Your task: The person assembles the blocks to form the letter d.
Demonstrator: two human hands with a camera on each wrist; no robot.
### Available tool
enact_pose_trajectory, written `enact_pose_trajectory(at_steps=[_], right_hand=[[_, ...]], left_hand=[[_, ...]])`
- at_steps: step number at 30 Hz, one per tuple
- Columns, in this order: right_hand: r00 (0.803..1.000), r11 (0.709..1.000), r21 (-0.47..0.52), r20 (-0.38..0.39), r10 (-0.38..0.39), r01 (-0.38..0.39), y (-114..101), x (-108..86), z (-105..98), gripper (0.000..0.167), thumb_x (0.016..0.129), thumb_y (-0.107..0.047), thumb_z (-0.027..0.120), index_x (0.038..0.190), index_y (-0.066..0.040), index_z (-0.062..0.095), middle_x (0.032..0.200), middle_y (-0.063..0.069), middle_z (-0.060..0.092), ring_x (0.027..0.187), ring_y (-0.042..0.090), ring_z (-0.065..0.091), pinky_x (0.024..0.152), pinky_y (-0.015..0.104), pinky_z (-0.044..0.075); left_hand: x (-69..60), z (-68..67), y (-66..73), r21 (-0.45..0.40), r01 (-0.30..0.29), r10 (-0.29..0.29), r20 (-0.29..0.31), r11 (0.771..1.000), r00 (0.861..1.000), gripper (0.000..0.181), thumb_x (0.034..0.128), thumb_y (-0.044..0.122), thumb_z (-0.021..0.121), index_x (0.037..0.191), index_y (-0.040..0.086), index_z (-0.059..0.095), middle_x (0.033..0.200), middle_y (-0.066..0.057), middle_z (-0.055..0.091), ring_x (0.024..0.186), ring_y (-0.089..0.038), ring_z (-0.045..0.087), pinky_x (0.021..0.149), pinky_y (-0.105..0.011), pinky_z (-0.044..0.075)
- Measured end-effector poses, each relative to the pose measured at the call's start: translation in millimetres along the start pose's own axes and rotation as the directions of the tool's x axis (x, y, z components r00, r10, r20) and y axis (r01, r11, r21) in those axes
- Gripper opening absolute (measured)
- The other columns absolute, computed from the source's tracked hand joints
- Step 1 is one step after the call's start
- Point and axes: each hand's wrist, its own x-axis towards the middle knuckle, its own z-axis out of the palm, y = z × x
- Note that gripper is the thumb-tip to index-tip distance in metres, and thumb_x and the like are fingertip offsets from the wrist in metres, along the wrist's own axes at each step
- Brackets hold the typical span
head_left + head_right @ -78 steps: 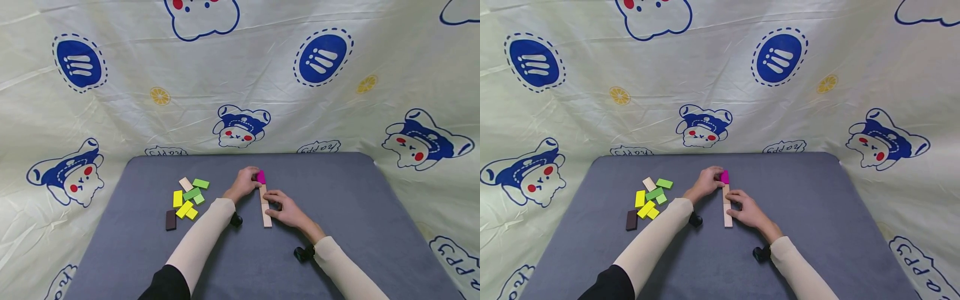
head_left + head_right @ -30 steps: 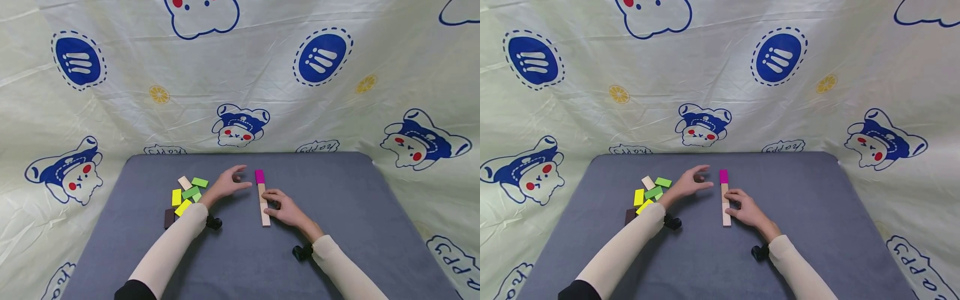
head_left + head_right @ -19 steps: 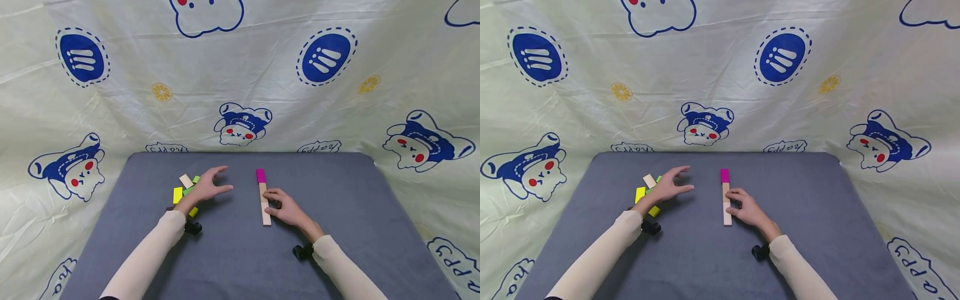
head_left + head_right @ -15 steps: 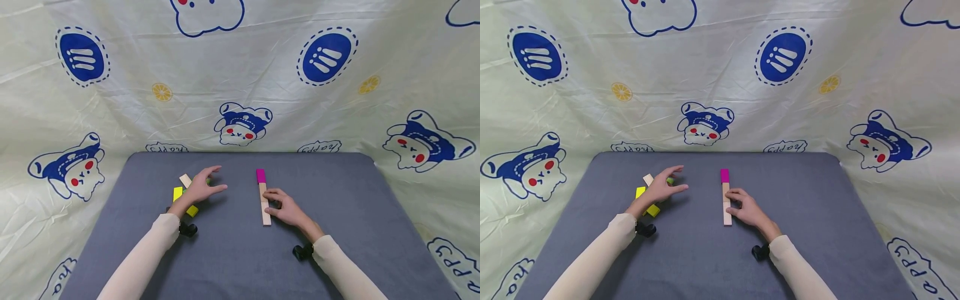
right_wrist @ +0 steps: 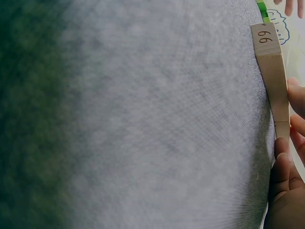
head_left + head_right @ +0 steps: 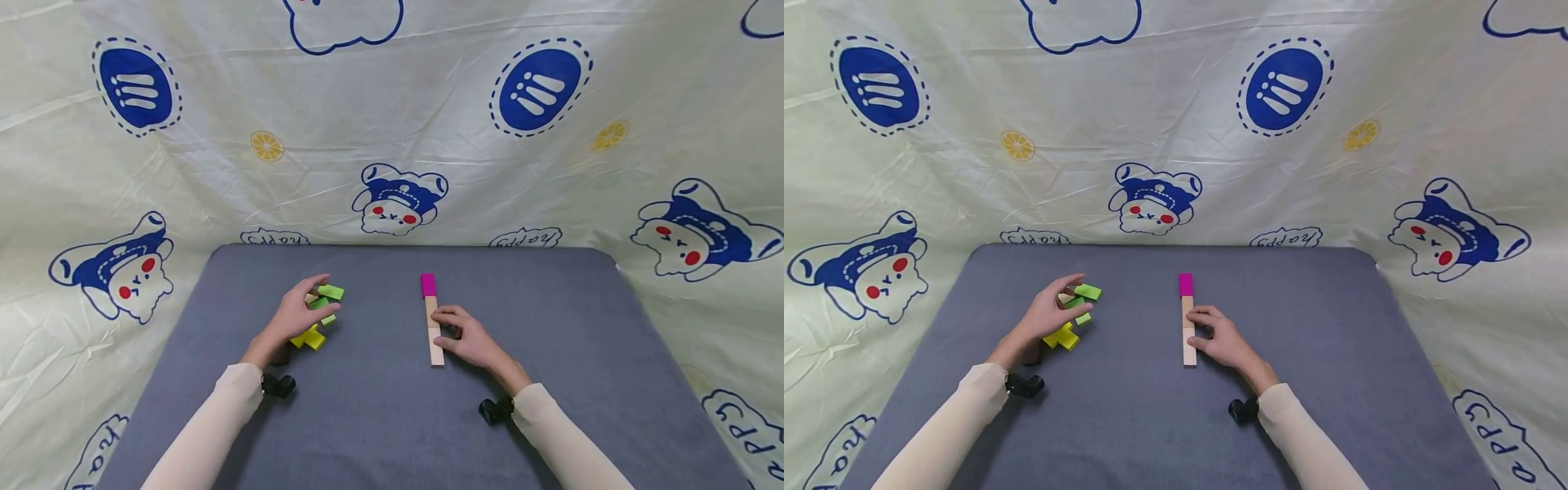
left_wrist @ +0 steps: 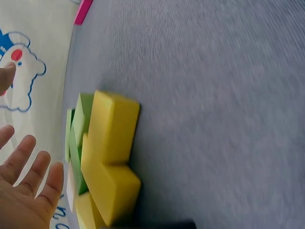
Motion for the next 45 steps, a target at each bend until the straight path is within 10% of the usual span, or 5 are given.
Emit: enact_pose_trajectory(at_steps=[18,34,45], right_hand=[[1.0,1.0,-0.003,0.008,0.007,-0.007,-0.1,-0.2,0.3,0.05,0.093,-0.015,0.076,0.14,-0.003,0.062,0.146,0.014,0.054,0.119,0.029,0.057,0.088,0.035,0.048],[1.0,1.0,0.009,0.002,0.008,-0.008,1.3,-0.9,1.2,0.05,0.094,-0.016,0.076,0.14,-0.004,0.062,0.147,0.014,0.054,0.12,0.029,0.057,0.089,0.035,0.048],[1.0,1.0,0.009,0.001,0.023,-0.023,0.7,0.1,0.3,0.05,0.093,-0.016,0.076,0.14,-0.004,0.062,0.147,0.014,0.054,0.121,0.029,0.057,0.089,0.036,0.048]], left_hand=[[19.1,0.4,-7.8,0.138,0.166,-0.162,-0.043,0.976,0.986,0.067,0.0949,0.039,0.072,0.15,0.006,0.051,0.128,-0.016,0.067,0.107,-0.031,0.062,0.093,-0.048,0.052],[32.7,14.5,-5.4,0.113,0.025,-0.031,0.045,0.993,0.999,0.068,0.0924,0.027,0.077,0.15,0.003,0.049,0.142,-0.02,0.06,0.127,-0.039,0.057,0.11,-0.056,0.041],[27.0,10.9,-15.0,0.242,0.07,-0.081,0.035,0.968,0.996,0.065,0.0906,0.031,0.077,0.146,0.005,0.056,0.148,-0.02,0.055,0.131,-0.041,0.046,0.107,-0.061,0.03]])
